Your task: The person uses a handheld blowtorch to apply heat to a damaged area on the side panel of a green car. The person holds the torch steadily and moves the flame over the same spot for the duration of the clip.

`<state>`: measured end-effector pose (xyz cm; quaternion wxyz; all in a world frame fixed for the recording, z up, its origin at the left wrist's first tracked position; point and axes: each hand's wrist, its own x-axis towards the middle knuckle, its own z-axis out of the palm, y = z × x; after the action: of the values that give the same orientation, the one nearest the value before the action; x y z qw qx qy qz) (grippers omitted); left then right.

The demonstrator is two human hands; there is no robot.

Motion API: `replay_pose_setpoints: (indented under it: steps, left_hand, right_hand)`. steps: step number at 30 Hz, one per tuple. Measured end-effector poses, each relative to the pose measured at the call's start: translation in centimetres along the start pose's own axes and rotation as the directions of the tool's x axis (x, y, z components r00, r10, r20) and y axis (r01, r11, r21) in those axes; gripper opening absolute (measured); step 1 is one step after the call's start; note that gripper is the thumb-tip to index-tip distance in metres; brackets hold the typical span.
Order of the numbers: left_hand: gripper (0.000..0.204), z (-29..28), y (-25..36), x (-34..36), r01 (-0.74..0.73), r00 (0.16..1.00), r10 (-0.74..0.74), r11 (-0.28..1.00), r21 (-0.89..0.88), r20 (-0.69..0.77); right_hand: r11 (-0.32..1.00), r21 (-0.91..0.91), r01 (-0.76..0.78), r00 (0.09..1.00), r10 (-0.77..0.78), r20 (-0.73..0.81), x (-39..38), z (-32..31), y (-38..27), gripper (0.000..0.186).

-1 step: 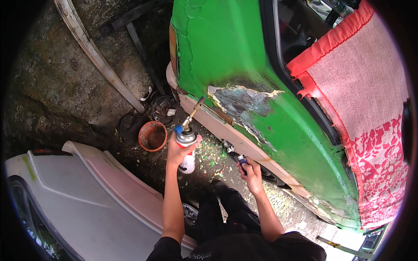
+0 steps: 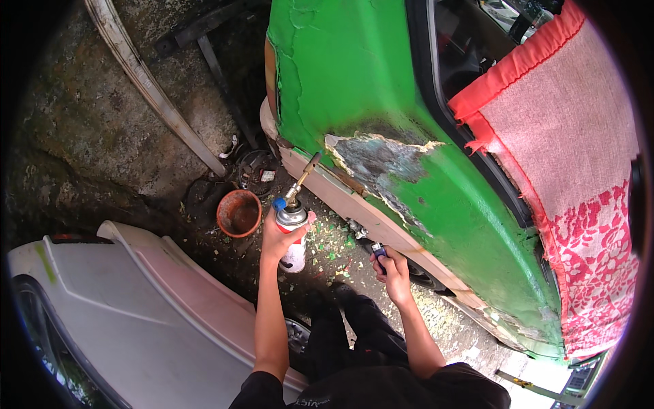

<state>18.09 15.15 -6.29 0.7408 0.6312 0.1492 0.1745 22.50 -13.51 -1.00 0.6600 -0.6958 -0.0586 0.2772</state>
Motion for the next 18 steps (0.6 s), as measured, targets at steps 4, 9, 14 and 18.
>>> replay_pose_setpoints:
  steps: [4, 9, 14, 18]
  left_hand:
    - [0.051, -0.1, -0.5, -0.1, -0.018, 1.000, 0.018, 1.000, -0.016, -0.014]
    - [0.041, 0.1, 0.7, 0.8, -0.041, 0.997, 0.041, 0.999, -0.004, -0.058]
    - [0.048, -0.4, 0.1, 0.1, -0.002, 0.999, 0.002, 1.000, -0.008, -0.043]
    - [0.052, -0.1, -1.0, -0.6, 0.017, 1.000, -0.017, 1.000, -0.006, -0.026]
  right_hand:
    - [1.000, 0.012, 0.000, 1.000, 0.000, 0.002, 0.0, 0.0, 0.0, 0.023]
    - [1.000, 0.016, 0.016, 1.000, -0.016, 0.008, 0.5, -0.4, -0.1, 0.022]
    - [1.000, 0.005, 0.013, 1.000, -0.013, 0.011, 0.2, -0.5, -0.3, 0.023]
    - [0.999, 0.055, -0.003, 1.000, 0.003, 0.006, 0.1, -0.4, -0.4, 0.021]
